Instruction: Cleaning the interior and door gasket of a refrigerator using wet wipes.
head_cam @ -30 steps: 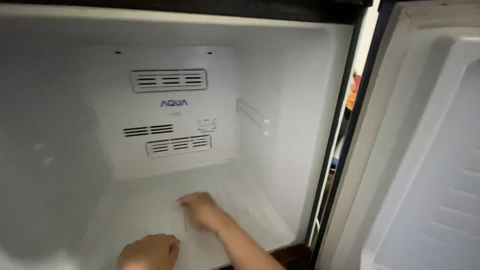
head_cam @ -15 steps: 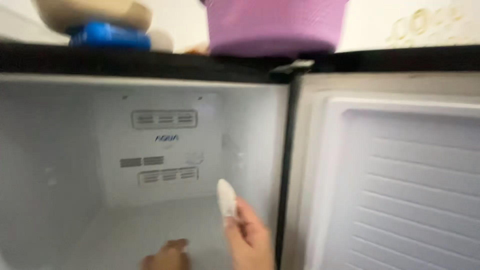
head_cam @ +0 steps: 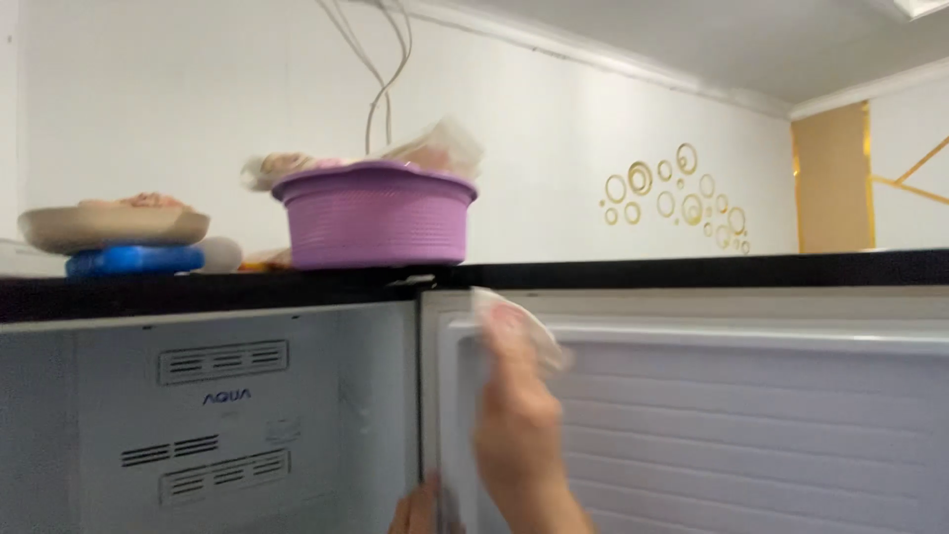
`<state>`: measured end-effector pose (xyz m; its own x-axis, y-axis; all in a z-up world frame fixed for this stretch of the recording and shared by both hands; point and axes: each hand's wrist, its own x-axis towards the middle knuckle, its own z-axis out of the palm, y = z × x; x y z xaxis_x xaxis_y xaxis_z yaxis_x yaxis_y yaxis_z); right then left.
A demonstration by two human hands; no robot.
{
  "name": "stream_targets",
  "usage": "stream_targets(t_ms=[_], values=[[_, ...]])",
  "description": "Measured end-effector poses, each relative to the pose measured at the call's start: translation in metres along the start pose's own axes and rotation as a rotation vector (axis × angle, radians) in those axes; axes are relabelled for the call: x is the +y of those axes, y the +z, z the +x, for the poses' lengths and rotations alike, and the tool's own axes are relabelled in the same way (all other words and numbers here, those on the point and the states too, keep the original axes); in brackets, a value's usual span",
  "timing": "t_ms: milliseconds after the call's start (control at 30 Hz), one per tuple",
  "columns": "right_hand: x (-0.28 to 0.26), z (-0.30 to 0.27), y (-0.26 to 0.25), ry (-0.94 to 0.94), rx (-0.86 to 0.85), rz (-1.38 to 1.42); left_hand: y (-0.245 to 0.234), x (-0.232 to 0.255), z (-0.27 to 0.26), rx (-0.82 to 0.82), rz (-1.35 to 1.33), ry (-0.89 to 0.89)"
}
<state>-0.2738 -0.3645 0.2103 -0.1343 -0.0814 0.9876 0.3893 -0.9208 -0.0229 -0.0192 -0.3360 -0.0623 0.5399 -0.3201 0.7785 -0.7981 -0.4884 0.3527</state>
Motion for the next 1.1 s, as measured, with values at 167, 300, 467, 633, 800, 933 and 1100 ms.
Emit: stream_targets(t_ms=[167,300,467,633,800,933,1100], values=[[0.02,0.031,0.011,-0.31,-0.386,-0.404,-0.143,0.18,0.054,-0.126,0.051,-0.302],[0.024,0.052,0.003,-0.343,-0.594,-0.599,-0.165,0.214,0.07,-0.013,0.058,-0.47],[0.042,0.059,-0.055,-0.216,-0.728,-0.736,-0.18,0.232,0.064,-0.093,0.088,-0.509],[0.035,0.081,-0.156,0.049,-0.463,-0.782,-0.173,0.227,0.059,-0.011,0.038,-0.466],[0.086,0.09,-0.244,-0.05,-0.345,-0.965,-0.157,0.212,0.065,-0.006,0.048,-0.476],[0.086,0.108,-0.287,0.114,-0.241,-0.989,-0.151,0.205,0.067,-0.007,0.103,-0.502],[0.081,0.116,-0.291,0.067,-0.084,-0.953,-0.151,0.21,0.072,-0.049,0.103,-0.563]])
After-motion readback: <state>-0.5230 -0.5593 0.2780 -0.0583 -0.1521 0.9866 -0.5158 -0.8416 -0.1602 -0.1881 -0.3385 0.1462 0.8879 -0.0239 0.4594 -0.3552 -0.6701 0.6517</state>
